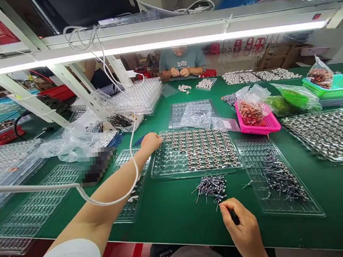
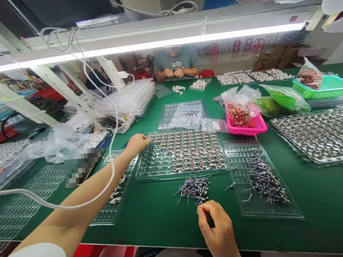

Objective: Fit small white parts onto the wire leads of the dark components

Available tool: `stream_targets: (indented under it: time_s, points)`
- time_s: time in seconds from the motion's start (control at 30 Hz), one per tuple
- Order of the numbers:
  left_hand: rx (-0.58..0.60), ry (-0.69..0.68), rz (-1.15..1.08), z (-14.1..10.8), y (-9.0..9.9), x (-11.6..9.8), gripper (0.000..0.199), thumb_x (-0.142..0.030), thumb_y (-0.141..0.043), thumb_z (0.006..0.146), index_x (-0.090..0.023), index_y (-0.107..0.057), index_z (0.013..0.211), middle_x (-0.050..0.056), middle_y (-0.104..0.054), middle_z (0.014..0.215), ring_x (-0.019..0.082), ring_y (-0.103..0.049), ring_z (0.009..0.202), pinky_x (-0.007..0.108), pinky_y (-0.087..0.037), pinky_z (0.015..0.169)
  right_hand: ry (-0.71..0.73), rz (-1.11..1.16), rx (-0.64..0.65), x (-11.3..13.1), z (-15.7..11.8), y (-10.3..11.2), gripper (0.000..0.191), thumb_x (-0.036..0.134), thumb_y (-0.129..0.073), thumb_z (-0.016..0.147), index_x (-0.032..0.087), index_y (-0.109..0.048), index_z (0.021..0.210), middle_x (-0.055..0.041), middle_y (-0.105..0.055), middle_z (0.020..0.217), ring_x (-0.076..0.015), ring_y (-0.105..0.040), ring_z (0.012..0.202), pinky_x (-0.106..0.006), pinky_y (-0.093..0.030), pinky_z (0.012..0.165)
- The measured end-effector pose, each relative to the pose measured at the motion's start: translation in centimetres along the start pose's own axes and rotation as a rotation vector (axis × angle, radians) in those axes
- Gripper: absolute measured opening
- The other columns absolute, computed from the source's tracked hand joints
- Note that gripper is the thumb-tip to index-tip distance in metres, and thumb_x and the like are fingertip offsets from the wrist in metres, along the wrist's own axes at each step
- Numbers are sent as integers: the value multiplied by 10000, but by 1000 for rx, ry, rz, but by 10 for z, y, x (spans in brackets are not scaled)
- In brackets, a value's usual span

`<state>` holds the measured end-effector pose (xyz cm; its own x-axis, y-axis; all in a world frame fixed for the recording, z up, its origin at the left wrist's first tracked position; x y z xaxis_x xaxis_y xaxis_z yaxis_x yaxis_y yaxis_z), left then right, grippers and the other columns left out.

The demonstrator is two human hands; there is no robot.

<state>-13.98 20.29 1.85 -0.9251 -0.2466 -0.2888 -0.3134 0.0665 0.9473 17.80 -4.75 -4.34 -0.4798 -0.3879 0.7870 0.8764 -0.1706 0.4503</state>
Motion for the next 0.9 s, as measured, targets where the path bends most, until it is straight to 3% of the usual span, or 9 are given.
stream_targets:
  time_s: [0.17, 0.27, 0.37, 0.43, 0.5, 0.7, 0.9]
  points:
    - [-136, -96, -136, -37, 10, -16, 192, -301, -568, 916, -131, -654, 891, 78, -691, 925, 233, -648, 895, 366, -520, 806, -20, 4, 23, -1, -1, 0, 142, 226, -519, 945, 218, -600, 828, 6, -607, 698, -130, -565, 587, -245, -459, 550]
    - [-94, -194, -269, -81, 1, -29, 183, -315, -576, 860, -162, -615, 768, 43, -680, 758, 217, -648, 774, 332, -504, 734, -32, 27, -7, 0, -1, 2, 135, 219, -517, 943, 211, -607, 843, 0, -620, 725, -133, -580, 615, -249, -474, 582]
    - [49, -284, -477, -134, -19, -44, 200, -378, -556, 861, -180, -582, 857, 21, -690, 769, 171, -651, 708, 281, -518, 651, -72, 44, -44, 1, 0, 3, 131, 219, -514, 943, 202, -621, 868, -6, -630, 751, -134, -592, 643, -248, -482, 600]
    - [241, -356, -856, -164, -34, -55, 231, -348, -555, 860, -180, -566, 1018, 46, -704, 879, 161, -655, 738, 285, -539, 656, -110, 32, -57, 1, 1, 4, 124, 219, -520, 941, 199, -626, 880, -3, -628, 757, -128, -588, 642, -241, -481, 598]
    - [391, -370, -1063, -184, -47, -66, 304, -339, -545, 869, -180, -567, 1128, 57, -691, 925, 154, -648, 737, 298, -548, 663, -133, 8, -64, 2, 2, 6, 109, 218, -532, 935, 200, -630, 891, 0, -628, 769, -122, -584, 642, -235, -478, 594]
    - [598, -298, -1209, -187, -77, -74, 290, -374, -572, 891, -153, -661, 1055, 28, -651, 766, 160, -637, 745, 330, -539, 767, -128, -141, -16, 7, 8, 12, 89, 174, -540, 924, 200, -624, 926, -9, -627, 807, -129, -587, 688, -246, -491, 643]
    - [779, -73, -1559, -180, -78, -67, 206, -310, -694, 830, -148, -677, 956, 46, -675, 831, 143, -656, 790, 283, -542, 793, -126, -355, 85, 3, 12, 1, 76, 166, -538, 916, 191, -606, 894, -22, -601, 796, -145, -567, 697, -266, -478, 650]
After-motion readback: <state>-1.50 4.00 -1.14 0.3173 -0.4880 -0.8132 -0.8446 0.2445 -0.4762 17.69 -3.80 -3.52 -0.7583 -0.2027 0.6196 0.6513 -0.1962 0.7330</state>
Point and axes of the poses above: each hand's wrist, its own z-axis towards the middle knuckle, its own y-axis out of the back of the hand, x = y × z, the point moved 1 cm from there along z, towards the middle knuckle
